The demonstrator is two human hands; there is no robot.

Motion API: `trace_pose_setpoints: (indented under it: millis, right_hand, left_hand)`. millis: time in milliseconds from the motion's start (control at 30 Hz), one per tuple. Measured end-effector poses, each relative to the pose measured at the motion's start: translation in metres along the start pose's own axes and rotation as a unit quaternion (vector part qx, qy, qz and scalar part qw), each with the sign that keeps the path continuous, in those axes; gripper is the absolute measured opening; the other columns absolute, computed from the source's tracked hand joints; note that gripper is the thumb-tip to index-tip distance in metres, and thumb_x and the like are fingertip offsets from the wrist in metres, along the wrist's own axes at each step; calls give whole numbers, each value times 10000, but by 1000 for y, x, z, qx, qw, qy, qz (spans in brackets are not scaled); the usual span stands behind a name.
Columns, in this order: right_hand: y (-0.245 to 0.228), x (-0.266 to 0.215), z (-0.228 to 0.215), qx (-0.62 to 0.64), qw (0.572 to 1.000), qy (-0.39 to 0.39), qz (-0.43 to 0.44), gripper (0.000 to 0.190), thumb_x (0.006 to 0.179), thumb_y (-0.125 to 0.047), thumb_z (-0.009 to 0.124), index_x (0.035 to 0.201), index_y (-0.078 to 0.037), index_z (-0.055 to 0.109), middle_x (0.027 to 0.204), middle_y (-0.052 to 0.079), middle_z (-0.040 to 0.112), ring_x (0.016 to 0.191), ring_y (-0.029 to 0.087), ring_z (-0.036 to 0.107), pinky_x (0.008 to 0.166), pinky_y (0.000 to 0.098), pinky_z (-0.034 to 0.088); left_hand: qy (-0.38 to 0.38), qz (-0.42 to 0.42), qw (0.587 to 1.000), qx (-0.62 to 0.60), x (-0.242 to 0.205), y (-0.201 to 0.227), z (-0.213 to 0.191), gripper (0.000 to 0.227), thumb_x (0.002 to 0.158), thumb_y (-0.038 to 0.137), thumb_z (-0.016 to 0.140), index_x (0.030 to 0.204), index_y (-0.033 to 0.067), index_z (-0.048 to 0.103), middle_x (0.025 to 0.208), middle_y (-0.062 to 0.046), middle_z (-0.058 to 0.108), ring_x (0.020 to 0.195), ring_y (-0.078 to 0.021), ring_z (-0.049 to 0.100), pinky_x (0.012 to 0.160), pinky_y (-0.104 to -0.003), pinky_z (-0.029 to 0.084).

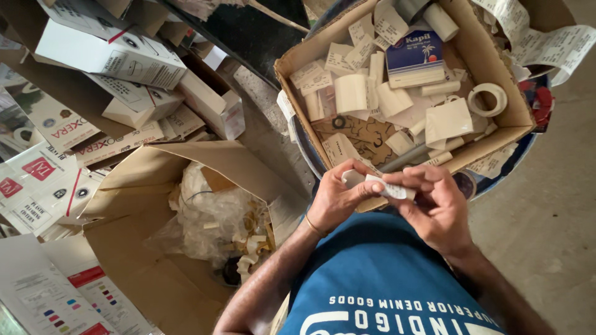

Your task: The person sorts through a cardboard box filled with paper scraps, receipts, and small rolls. They pick up individual items, unfold or unroll them, and place them back into the box. The person then walks across the room while holding a small paper item.

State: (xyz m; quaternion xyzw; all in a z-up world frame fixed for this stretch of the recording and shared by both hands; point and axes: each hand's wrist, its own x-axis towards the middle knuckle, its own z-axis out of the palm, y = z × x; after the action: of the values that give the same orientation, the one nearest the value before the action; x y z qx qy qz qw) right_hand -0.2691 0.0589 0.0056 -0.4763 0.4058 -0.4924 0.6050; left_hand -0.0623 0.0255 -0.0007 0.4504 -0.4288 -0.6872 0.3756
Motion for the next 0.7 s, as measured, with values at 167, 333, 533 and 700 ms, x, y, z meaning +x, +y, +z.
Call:
trace_pose_setpoints:
  millis: [167,333,533,700]
  right_hand:
    - [4,5,-1,96,992,62,48,408,987,23,619,1329,-33,403,1258,228,679,1102,228,711,945,362,636]
    - [3,1,-1,25,998,27,43,421,968,72,601,1329,-35,415,1288,216,683,1130,224,702,947,338,623]
    - [-5,2,2,-122,990,-61,-39,392,978,73,609,1312,-48,443,1261,165,704,1185,207,701,942,312,625]
    - [-24,13,1,-397,900,-178,-12,407,861,24,737,1220,-152,658,1092,60,784,876,182,749,709,324,616]
  left_hand:
    - [-21,76,992,97,-7,15,-3,308,976,251,746,1193,41,682,1049,14,728,968,-41,650,853,-220,554]
    - [18,20,999,25,-3,8,-2,244,981,222,750,1121,26,708,912,5,708,831,-37,627,722,-217,527]
    - [54,-100,992,-58,0,-6,-2,295,968,318,734,957,23,725,757,4,684,660,-47,587,558,-209,453]
    - [43,-208,977,-22,3,-4,-8,409,920,454,737,873,47,733,680,-4,655,552,-53,508,445,-223,353]
